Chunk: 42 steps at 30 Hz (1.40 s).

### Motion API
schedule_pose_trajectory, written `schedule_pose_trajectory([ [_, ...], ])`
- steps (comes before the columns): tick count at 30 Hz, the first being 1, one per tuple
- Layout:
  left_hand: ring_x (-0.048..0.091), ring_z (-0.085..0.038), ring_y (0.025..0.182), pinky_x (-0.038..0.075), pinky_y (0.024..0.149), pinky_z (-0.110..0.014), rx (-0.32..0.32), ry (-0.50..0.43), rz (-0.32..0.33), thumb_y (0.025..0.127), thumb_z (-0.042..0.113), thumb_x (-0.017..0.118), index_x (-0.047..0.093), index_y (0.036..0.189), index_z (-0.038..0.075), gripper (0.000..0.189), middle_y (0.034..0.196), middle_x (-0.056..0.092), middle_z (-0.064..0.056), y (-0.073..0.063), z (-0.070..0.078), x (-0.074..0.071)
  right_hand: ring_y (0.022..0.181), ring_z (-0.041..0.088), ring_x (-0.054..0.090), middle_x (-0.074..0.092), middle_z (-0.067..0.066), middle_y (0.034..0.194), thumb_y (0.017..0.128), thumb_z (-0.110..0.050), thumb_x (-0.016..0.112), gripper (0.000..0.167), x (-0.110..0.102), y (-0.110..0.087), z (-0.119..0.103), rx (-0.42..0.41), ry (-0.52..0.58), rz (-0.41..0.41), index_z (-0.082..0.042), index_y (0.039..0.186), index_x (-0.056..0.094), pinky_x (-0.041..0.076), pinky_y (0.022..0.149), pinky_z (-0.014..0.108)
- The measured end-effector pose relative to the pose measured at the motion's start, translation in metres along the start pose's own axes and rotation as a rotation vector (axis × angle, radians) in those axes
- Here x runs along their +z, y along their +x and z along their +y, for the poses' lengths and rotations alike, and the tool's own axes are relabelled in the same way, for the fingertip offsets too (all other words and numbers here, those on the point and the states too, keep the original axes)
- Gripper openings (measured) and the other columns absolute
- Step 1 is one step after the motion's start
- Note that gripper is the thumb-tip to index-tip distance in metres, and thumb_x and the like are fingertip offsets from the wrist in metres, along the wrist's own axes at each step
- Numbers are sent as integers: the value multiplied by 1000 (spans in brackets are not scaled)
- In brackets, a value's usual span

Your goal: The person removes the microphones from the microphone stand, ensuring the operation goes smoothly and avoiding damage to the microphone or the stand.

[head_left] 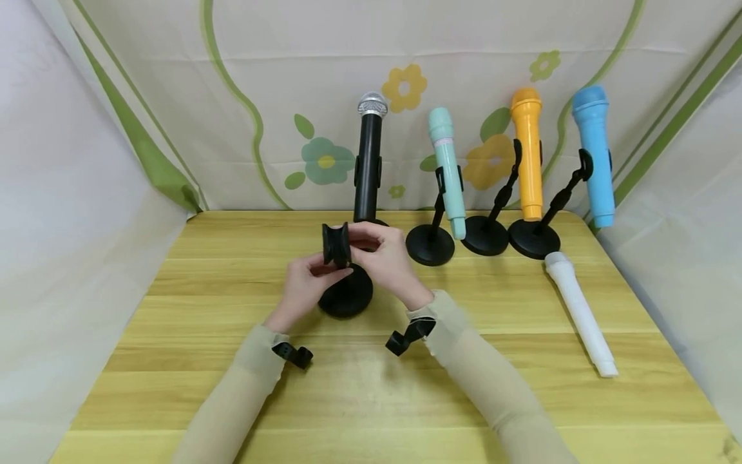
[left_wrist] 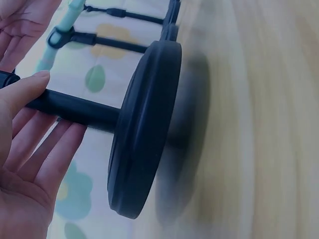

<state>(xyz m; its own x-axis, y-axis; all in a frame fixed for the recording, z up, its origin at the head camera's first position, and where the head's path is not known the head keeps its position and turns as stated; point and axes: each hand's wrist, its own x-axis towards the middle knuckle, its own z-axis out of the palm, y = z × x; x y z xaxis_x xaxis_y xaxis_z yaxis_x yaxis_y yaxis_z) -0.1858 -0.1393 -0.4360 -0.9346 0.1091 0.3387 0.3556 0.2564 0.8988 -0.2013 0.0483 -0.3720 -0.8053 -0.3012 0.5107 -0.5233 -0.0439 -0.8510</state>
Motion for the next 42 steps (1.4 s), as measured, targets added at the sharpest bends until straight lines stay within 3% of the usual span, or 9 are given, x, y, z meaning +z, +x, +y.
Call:
schedule_pose_trajectory([
  [6, 74, -18, 83, 59, 74, -26, 15, 61, 98, 86, 22, 86, 81, 100, 12, 18, 90, 77, -3, 1, -4, -21, 96, 18, 72, 75, 7, 107, 92, -2, 76, 26, 28, 13, 7, 9, 34, 51, -2, 118, 75, 59, 85, 36],
  [13, 74, -16, 83, 57, 75, -24, 18, 148, 165, 87, 23, 85, 81, 100, 9, 19, 90, 77, -4, 17, -14, -42, 100, 15, 70, 74, 10, 111, 93, 1, 74, 27, 58, 30, 19, 34, 49, 154, 0, 120, 73, 57, 90, 32],
  [19, 74, -21, 87, 57, 80, -29, -23, 183, 203, 89, 20, 83, 80, 104, 5, 21, 93, 77, -9, 30, -23, -60, 102, 12, 69, 73, 9, 114, 92, 2, 74, 31, 80, 48, 30, 93, 30, 196, -1, 123, 71, 55, 91, 26],
  [26, 72, -17, 91, 57, 84, -35, -83, 206, 184, 88, 32, 84, 80, 110, 11, 30, 97, 77, -5, 52, -33, -72, 101, 8, 68, 74, 2, 111, 94, -8, 76, 30, 84, 76, 44, 206, -24, 195, -6, 124, 73, 54, 88, 21],
  [33, 72, -18, 96, 57, 88, -37, -134, 191, 158, 89, 33, 83, 80, 113, 12, 32, 101, 76, -6, 74, -43, -80, 99, 5, 66, 73, -6, 109, 95, -23, 76, 29, 82, 95, 57, 306, -65, 159, -13, 121, 76, 56, 82, 21],
  [42, 70, -21, 101, 56, 91, -36, -162, 187, 184, 91, 28, 81, 78, 116, 8, 32, 106, 75, -9, 89, -51, -80, 102, 6, 65, 72, -4, 112, 97, -21, 74, 26, 82, 104, 68, 303, -96, 141, -13, 122, 76, 55, 84, 20],
])
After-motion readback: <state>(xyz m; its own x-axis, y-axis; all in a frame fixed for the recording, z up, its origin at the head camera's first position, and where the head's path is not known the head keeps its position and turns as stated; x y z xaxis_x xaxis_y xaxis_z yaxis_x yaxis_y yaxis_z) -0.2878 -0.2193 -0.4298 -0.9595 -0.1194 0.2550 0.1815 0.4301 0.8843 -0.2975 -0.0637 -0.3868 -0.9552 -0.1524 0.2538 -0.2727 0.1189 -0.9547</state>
